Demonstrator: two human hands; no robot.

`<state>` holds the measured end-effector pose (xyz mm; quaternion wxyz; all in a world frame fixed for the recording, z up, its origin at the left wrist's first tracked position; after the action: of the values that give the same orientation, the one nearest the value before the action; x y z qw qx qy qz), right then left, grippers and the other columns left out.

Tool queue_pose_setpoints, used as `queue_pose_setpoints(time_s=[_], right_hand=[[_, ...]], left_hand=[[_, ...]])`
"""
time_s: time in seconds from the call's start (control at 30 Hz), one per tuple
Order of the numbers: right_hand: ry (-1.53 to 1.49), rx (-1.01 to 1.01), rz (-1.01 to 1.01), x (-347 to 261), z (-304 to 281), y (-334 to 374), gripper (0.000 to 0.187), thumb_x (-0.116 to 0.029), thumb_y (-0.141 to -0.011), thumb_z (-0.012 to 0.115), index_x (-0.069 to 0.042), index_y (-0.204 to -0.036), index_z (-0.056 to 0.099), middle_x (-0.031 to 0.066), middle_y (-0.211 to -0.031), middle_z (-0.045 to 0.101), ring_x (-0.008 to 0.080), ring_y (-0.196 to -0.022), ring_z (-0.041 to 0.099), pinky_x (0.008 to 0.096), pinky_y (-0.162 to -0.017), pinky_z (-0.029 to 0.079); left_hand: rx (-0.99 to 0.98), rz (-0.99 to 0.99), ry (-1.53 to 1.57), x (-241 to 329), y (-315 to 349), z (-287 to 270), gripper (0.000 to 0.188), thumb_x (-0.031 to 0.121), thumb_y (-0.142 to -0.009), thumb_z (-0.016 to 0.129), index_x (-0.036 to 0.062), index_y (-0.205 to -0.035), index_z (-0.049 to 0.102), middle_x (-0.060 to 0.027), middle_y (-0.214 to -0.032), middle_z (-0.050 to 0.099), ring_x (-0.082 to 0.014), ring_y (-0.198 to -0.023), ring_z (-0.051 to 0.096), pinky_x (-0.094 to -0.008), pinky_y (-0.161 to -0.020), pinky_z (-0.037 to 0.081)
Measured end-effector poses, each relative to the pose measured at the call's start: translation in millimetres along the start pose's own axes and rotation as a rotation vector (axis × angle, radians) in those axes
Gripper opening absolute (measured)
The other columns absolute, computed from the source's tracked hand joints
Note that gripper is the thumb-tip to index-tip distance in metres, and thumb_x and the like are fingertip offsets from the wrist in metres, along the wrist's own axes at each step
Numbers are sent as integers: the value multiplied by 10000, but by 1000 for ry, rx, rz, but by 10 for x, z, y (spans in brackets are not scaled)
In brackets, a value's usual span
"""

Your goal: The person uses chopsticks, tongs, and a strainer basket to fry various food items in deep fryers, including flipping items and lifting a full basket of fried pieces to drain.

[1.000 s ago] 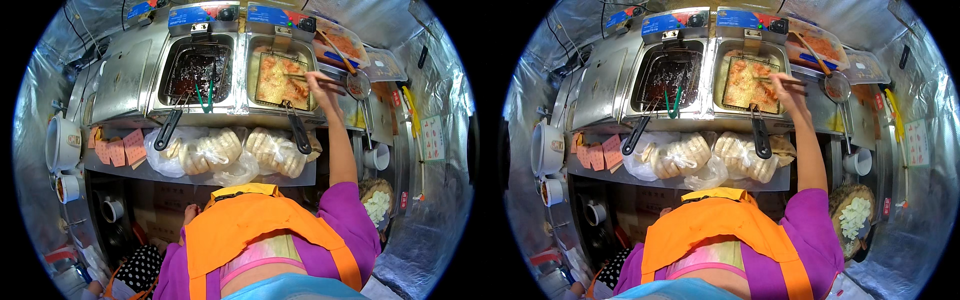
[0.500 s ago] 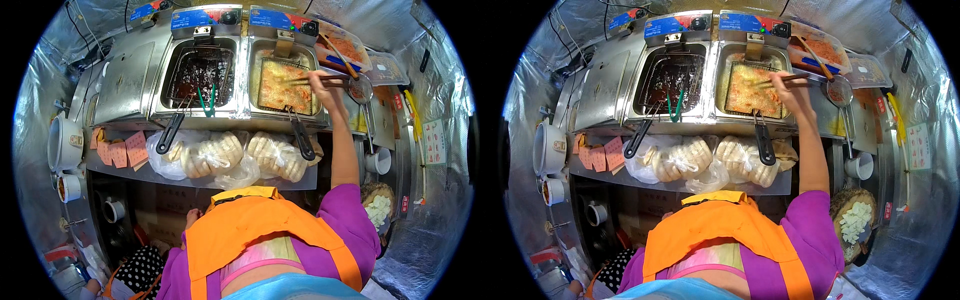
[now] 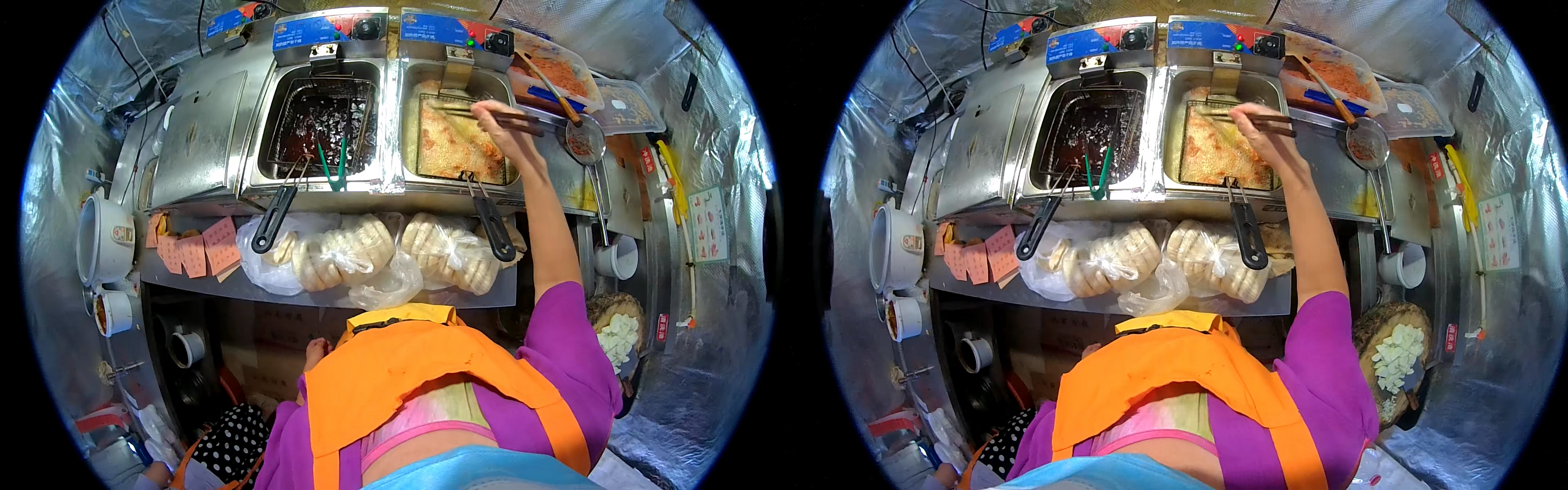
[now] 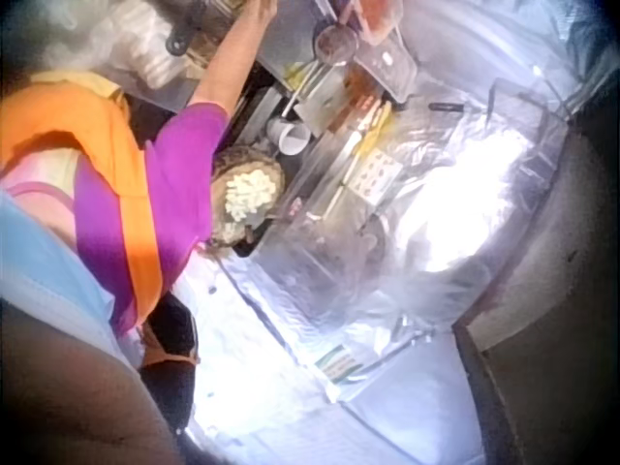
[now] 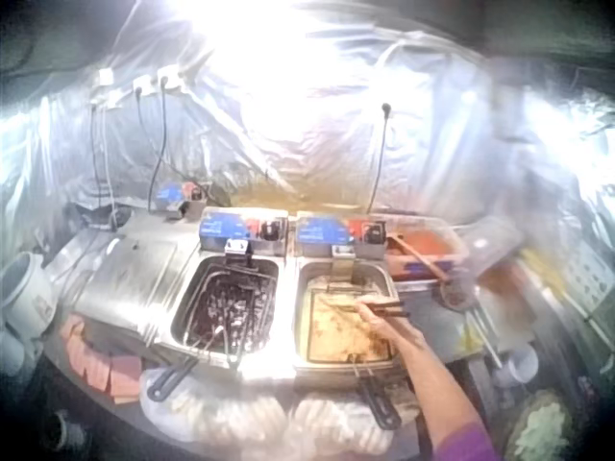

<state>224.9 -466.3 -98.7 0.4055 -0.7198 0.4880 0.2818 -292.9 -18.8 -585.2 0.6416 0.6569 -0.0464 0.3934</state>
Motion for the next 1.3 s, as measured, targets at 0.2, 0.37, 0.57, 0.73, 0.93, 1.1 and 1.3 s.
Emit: queue_pose_setpoints(time_s=[0.2,0.37,0.57,0.73,0.93,1.1,1.3], right_hand=[[184,22,174,-44,-394,172,244,-254,-915,577,-29,-881,666,-4,-699,613,62,-601,545,240,-536,432],[242,74,77,127,-454,173,265,-266,-915,544,-34,-883,669,79,-678,614,164,-626,579,323,-582,455],[276,93,-59,-377,-340,155,243,-248,-905,587,-21,-857,661,62,-626,587,141,-511,499,316,-485,400],[147,23,-178,-282,64,141,187,-177,-898,592,-8,-925,667,124,-817,666,184,-706,594,312,-644,476],[264,-37,-70,-484,-49,83,169,-168,-886,612,-16,-851,677,65,-690,639,165,-552,567,309,-493,445],[264,-75,-271,-472,271,79,151,-164,-876,629,-22,-898,676,107,-718,653,150,-592,565,303,-568,480],[109,-30,-111,-625,-127,214,149,-165,-906,602,-37,-863,667,-7,-629,552,43,-571,468,232,-486,375]], left_hand=[[111,-49,93,123,136,130,80,86,-909,465,36,-949,512,-75,-766,574,-158,-602,520,-315,-544,463],[59,-6,-215,-402,-127,-203,94,106,-915,482,33,-899,539,-55,-738,575,-141,-615,529,-296,-572,458],[252,-89,-107,-417,-8,-314,123,120,-920,489,31,-862,550,-49,-705,574,-140,-596,527,-294,-565,451],[138,-25,-37,526,410,386,99,112,-929,470,41,-892,528,-56,-691,563,-165,-586,529,-309,-555,460],[123,-153,69,45,146,110,81,97,-930,459,42,-909,514,-58,-706,564,-168,-578,524,-316,-551,461],[143,-118,-10,-503,-129,-327,58,75,-918,478,38,-935,518,-66,-742,580,-162,-609,547,-316,-578,479],[322,-113,117,-516,-39,-382,44,61,-909,495,31,-930,521,-66,-746,583,-159,-609,551,-313,-576,481]])
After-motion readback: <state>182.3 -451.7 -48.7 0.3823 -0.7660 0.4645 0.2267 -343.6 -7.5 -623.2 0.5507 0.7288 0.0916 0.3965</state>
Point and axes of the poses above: each hand's wrist, its own y-axis away from the middle knuckle, its own z-axis out of the palm, x = y × z, the point moved 9 cm from there along -y, towards the middle knuckle
